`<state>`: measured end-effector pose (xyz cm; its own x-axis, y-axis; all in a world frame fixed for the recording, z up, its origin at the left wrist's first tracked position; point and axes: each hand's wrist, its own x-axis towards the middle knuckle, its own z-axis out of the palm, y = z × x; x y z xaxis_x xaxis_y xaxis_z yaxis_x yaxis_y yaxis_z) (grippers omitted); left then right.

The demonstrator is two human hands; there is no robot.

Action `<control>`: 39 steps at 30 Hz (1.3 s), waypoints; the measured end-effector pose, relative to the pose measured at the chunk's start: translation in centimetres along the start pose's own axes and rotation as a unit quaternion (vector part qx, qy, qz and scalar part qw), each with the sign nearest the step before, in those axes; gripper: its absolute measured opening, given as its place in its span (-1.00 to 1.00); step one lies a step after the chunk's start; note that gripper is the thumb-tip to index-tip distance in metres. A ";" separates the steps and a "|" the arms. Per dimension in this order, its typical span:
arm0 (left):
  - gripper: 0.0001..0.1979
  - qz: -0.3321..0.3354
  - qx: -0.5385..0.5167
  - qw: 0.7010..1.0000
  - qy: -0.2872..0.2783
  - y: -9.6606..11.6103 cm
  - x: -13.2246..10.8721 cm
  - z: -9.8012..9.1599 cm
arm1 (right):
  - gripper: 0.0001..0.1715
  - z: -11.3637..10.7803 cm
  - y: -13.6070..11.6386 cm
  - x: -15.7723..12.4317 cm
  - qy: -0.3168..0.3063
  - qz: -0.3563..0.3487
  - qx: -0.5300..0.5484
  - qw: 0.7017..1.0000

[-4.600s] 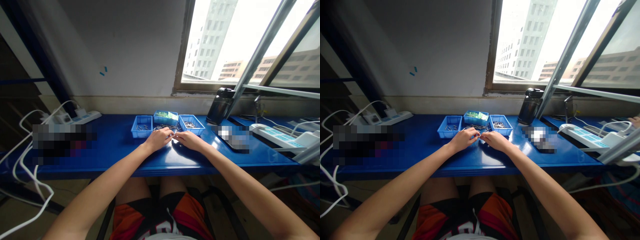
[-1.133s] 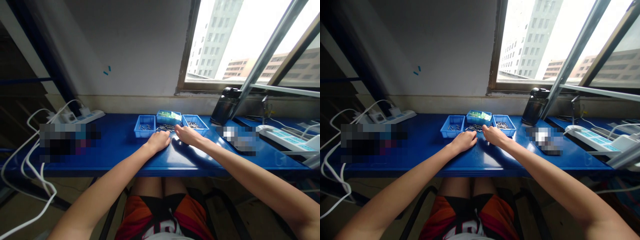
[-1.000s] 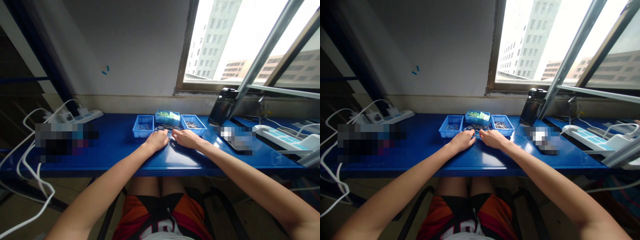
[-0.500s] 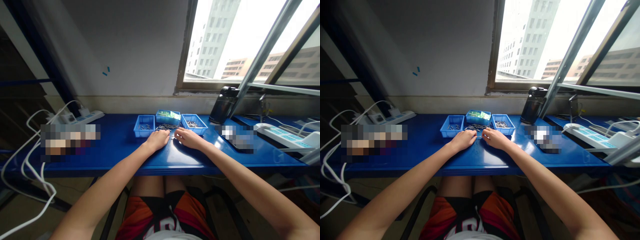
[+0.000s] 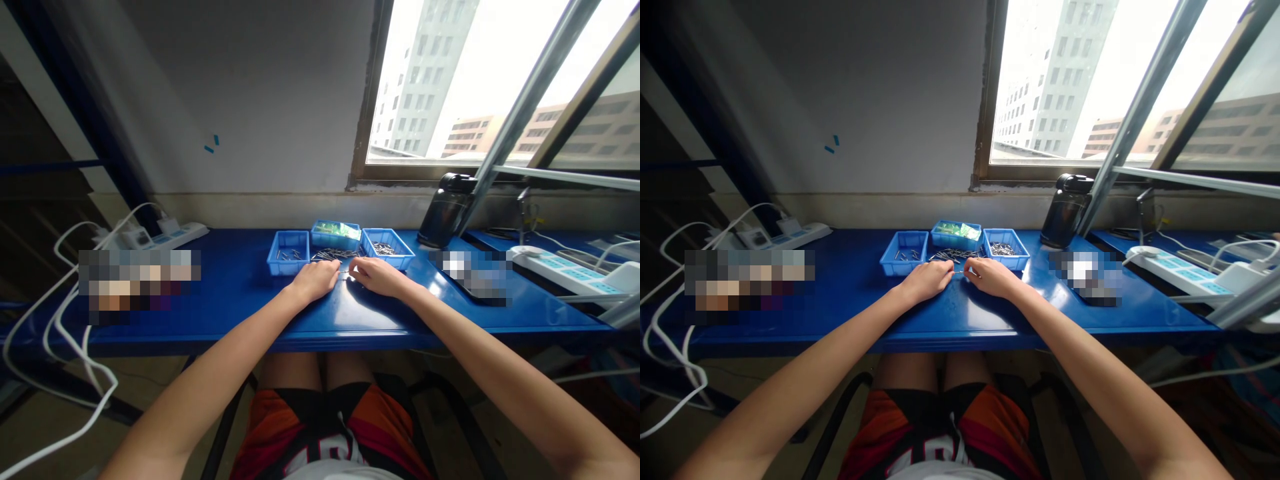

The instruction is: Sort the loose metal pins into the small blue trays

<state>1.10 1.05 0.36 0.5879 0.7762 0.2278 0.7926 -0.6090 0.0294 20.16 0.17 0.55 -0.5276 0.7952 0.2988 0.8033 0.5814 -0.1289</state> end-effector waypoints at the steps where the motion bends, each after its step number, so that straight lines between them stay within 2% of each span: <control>1: -0.78 -0.001 -0.002 1.000 0.000 0.0 0.0 0.0 | -0.83 0.0 0.1 0.0 0.000 -0.001 0.007 1.000; 12: -0.76 0.035 -0.032 0.998 0.049 0.2 0.0 -0.4 | -0.74 0.7 0.7 0.3 0.045 -0.042 0.080 0.995; 21: -0.77 0.054 -0.048 0.996 0.049 0.2 0.1 -0.4 | -0.72 0.6 0.5 0.3 0.035 -0.038 0.119 0.992; 28: -0.84 0.089 -0.069 0.991 0.075 0.3 -0.1 -0.6 | -0.72 0.5 0.5 0.3 0.015 -0.027 0.106 0.994; 35: -0.87 0.057 -0.070 0.994 0.058 0.4 -0.1 -0.7 | -0.78 0.1 0.4 0.2 0.003 -0.009 0.075 0.997; 39: -0.84 0.046 -0.058 0.996 0.055 0.3 0.0 -0.6 | -0.75 0.0 0.4 0.1 0.012 -0.008 0.076 0.997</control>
<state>1.18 0.76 0.95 0.6313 0.6968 0.3405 0.7076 -0.6972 0.1148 20.42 0.46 0.58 -0.5315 0.7830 0.3232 0.7435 0.6140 -0.2649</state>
